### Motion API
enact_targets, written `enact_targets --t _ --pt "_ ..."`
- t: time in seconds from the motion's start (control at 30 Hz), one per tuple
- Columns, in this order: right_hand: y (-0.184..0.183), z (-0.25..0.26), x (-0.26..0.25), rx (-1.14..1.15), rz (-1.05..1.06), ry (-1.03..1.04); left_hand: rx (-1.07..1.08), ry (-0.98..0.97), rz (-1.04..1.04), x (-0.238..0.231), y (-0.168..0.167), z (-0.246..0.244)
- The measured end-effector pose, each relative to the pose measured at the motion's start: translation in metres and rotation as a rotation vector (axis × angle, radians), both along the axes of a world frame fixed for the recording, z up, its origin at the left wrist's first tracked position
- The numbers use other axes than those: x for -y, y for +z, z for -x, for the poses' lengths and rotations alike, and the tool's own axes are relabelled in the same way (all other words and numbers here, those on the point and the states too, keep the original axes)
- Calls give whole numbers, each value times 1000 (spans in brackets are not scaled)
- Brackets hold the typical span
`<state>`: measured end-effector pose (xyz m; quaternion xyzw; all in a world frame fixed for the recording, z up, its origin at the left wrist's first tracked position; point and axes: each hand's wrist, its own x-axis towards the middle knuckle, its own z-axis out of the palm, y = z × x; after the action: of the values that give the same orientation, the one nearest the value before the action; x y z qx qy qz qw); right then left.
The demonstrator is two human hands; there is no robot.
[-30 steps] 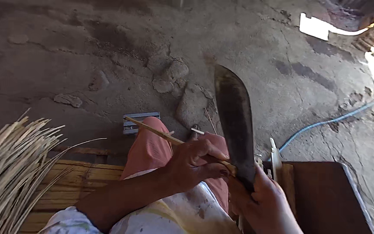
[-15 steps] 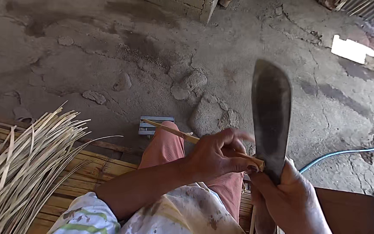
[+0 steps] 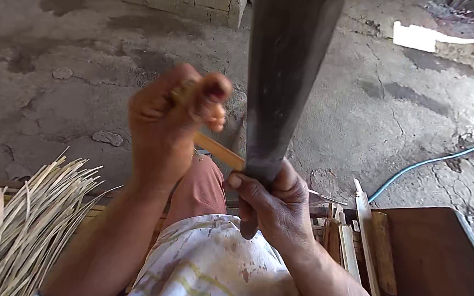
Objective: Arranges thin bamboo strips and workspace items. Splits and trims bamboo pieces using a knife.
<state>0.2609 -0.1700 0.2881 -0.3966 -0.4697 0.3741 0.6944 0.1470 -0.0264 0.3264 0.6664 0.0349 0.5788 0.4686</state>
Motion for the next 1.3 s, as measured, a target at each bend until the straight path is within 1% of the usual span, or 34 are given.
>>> enact_targets --t 0.1,0.23,0.33,0.4,0.5,0.67,0.87,0.97,1.07,1.13,1.2,1.23,1.3 --pt "-19 -10 11 -39 66 -14 29 25 62 -15 2 7" --pt "-39 -27 35 -74 153 -77 10 57 95 -28 6 11" --pt "-42 -35 38 -68 176 -102 -21 67 83 -28 9 6" --pt "-33 -44 37 63 226 -125 -56 72 22 -26 8 -1" --pt "-21 -56 39 302 358 -171 -94 74 -60 -33 10 -4" --pt "-26 -44 27 628 437 -193 -5 113 84 -50 13 -9" --pt "-42 -26 -28 1016 485 -211 110 11 84 -59 -5 -24" --pt "-48 -16 -57 1098 542 -163 115 -9 97 -67 -19 -24" --pt "-60 -6 -79 1161 586 -133 107 -44 131 -75 -20 -15" --pt "-73 0 -86 1213 559 -159 61 -66 169 -77 -13 -4" --pt "-86 7 -88 1256 505 -217 29 -73 164 -78 -6 9" --pt "-90 10 -89 1271 483 -248 42 -67 141 -79 -6 14" --pt "-86 20 -92 1272 475 -263 96 -33 94 -83 -11 21"
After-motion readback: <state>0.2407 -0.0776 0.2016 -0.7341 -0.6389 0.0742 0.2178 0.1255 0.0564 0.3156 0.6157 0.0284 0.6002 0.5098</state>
